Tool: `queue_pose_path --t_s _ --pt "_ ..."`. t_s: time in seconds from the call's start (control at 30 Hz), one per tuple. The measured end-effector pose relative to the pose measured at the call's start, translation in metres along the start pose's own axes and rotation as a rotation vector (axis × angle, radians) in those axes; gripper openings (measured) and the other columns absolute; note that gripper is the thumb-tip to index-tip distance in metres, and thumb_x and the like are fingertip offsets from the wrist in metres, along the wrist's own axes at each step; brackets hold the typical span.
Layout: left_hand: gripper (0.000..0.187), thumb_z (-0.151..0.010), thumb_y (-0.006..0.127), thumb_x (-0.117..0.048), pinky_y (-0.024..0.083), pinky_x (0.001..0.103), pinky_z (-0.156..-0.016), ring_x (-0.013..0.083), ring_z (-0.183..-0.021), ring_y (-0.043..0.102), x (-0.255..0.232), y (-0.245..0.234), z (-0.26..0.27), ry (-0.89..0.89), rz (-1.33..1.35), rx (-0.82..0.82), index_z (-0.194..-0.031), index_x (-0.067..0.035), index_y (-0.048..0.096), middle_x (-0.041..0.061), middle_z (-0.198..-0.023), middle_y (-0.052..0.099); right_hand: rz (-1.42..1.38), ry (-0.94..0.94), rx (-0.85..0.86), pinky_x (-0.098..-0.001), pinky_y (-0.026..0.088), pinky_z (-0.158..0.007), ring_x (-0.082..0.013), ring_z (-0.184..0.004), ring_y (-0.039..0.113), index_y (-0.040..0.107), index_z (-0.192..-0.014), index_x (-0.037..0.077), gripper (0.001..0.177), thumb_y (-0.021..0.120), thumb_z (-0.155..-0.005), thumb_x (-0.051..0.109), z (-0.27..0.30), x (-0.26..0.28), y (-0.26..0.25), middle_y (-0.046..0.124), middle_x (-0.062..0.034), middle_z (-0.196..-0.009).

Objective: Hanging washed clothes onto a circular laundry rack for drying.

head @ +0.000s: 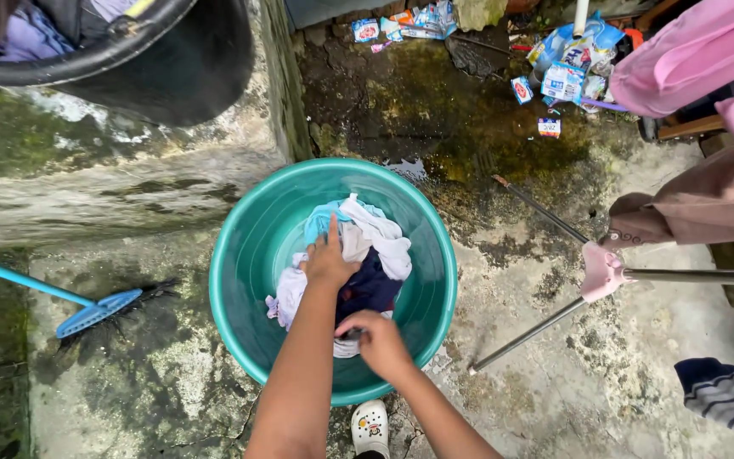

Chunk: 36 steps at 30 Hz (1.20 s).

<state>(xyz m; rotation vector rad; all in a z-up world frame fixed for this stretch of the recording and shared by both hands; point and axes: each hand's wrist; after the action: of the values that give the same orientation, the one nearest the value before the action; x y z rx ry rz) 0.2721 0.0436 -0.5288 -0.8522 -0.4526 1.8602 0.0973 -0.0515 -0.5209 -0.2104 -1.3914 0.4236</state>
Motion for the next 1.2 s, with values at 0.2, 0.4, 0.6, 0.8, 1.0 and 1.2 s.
queue_pose_path --t_s 0.2,0.4,0.6,0.8,1.0,1.2 --pt "0.062 -0.095 0.069 -0.046 0.043 0.057 -0.108 0.0345 -0.133 0.056 0.031 0.013 -0.006 0.088 -0.115 0.005 -0.149 -0.023 0.049 0.011 -0.141 0.062 0.022 0.420 -0.365 -0.0341 0.059 -0.089 -0.0294 -0.095 0.073 0.064 -0.124 0.009 0.046 0.064 -0.080 -0.005 -0.032 -0.033 -0.026 0.060 -0.0137 -0.132" --pt "0.056 -0.093 0.057 -0.024 0.051 0.039 -0.099 0.0299 -0.114 0.064 0.086 0.006 -0.001 0.398 0.963 0.051 -0.147 -0.009 0.053 0.012 -0.128 0.069 -0.517 0.427 -0.111 -0.0328 0.036 -0.114 -0.0247 -0.144 0.046 0.037 -0.159 0.009 0.080 0.073 -0.094 0.039 -0.056 0.000 -0.016 0.048 -0.0156 -0.157" --pt "0.067 -0.077 0.072 -0.010 0.048 0.039 -0.106 0.0236 -0.124 0.062 0.071 -0.081 0.106 0.416 1.447 0.239 -0.141 -0.003 0.051 0.008 -0.133 0.065 -0.067 0.181 -0.034 -0.0384 0.046 -0.108 -0.0321 -0.130 0.061 0.029 -0.153 -0.007 0.088 0.067 -0.093 0.045 -0.040 0.004 -0.035 0.061 -0.0260 -0.139" --pt "0.039 -0.096 0.069 -0.044 0.048 0.038 -0.111 0.0276 -0.133 0.063 0.083 -0.114 0.106 0.358 0.558 -0.368 -0.106 -0.009 0.082 0.019 -0.130 0.071 0.284 0.681 -0.090 -0.0387 0.049 -0.096 -0.0388 -0.108 0.068 0.069 -0.106 -0.011 0.078 0.045 -0.104 0.063 -0.015 0.004 -0.087 0.071 -0.0314 -0.110" --pt "0.030 -0.085 0.075 -0.040 0.053 0.048 -0.089 0.0418 -0.113 0.062 0.017 -0.148 0.179 0.667 0.030 -0.707 -0.103 -0.016 0.078 0.026 -0.122 0.063 -0.369 0.458 -0.116 -0.0293 0.044 -0.052 -0.0152 -0.038 0.048 0.065 -0.081 -0.007 0.085 0.028 -0.113 0.063 0.014 0.088 -0.148 0.056 -0.0176 -0.060" --pt "0.072 -0.073 0.060 0.006 0.059 0.042 -0.073 0.0370 -0.120 0.052 -0.042 -0.196 0.258 0.678 -0.088 -0.766 -0.137 -0.025 0.063 0.017 -0.130 0.060 -0.171 -0.464 -0.056 -0.0305 0.048 -0.058 -0.0131 -0.057 0.056 0.018 -0.167 -0.007 0.076 0.055 -0.119 0.039 0.040 0.258 -0.197 0.061 -0.0143 -0.080"
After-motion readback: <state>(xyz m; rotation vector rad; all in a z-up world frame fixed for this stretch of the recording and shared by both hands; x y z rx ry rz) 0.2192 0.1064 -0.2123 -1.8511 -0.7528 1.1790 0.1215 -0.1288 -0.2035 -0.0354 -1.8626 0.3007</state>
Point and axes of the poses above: each hand's wrist, its own z-axis away from the middle knuckle, its own y-axis out of the palm, x = y × z
